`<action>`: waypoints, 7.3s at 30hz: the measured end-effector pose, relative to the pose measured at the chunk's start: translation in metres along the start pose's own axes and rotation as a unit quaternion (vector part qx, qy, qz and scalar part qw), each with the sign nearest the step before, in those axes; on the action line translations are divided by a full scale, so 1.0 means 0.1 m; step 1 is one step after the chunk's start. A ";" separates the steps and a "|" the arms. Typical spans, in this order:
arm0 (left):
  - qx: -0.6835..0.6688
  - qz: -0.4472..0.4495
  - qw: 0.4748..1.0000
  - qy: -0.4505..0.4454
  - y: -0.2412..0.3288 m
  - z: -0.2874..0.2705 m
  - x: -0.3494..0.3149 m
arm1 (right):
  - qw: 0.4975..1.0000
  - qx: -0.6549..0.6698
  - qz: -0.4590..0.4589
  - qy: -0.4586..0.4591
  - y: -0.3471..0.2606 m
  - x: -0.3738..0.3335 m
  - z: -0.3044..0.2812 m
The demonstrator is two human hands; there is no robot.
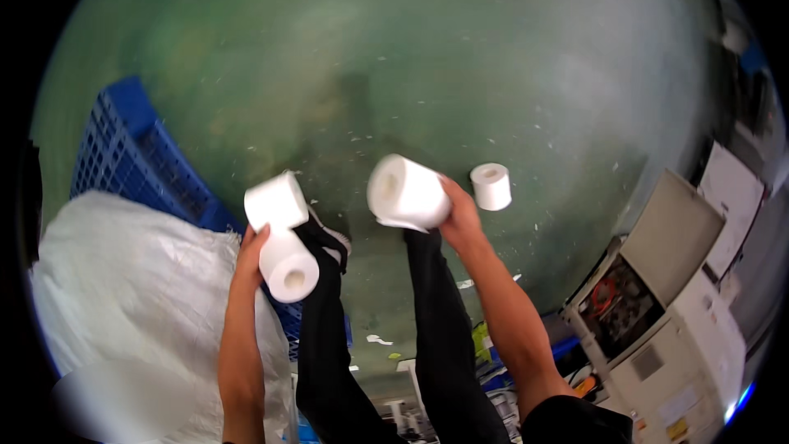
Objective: The person sorts and aligns white paper rolls on a circular industrial conveyor belt by hand.
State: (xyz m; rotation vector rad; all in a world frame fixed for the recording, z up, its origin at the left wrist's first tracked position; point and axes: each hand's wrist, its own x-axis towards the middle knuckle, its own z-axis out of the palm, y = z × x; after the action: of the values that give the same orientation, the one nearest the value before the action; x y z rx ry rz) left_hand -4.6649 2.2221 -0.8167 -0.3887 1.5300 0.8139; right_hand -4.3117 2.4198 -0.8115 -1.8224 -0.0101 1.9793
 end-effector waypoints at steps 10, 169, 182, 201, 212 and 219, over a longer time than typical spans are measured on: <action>0.064 -0.102 0.990 -0.076 -0.19 1.22 -0.91 | 0.946 -0.272 0.092 0.149 0.22 -0.07 -3.19; 0.687 -0.299 -0.256 -0.610 -7.39 -2.59 -10.50 | -0.355 0.354 0.172 0.848 6.94 -11.55 0.76; 0.707 -0.258 -0.240 -0.613 -7.30 -2.81 -10.48 | -0.444 0.320 0.142 0.825 6.77 -11.44 1.10; 0.707 -0.245 -0.190 -0.636 -7.41 -2.30 -10.32 | -0.406 0.164 -0.821 0.365 7.67 -11.59 0.47; 0.711 -0.227 -0.172 -0.643 -7.21 -2.08 -10.38 | -0.373 0.193 -0.836 0.354 7.72 -11.58 0.17; 0.697 -0.254 -0.166 -0.650 -7.24 -1.98 -10.24 | -0.372 0.218 -0.813 0.391 7.62 -11.64 0.23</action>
State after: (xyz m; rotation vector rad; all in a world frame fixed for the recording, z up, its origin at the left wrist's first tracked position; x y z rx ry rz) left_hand -4.1689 1.3595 -0.0277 -2.6868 1.6046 2.9154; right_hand -4.5412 1.3614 0.0622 -0.1018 1.7333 4.1986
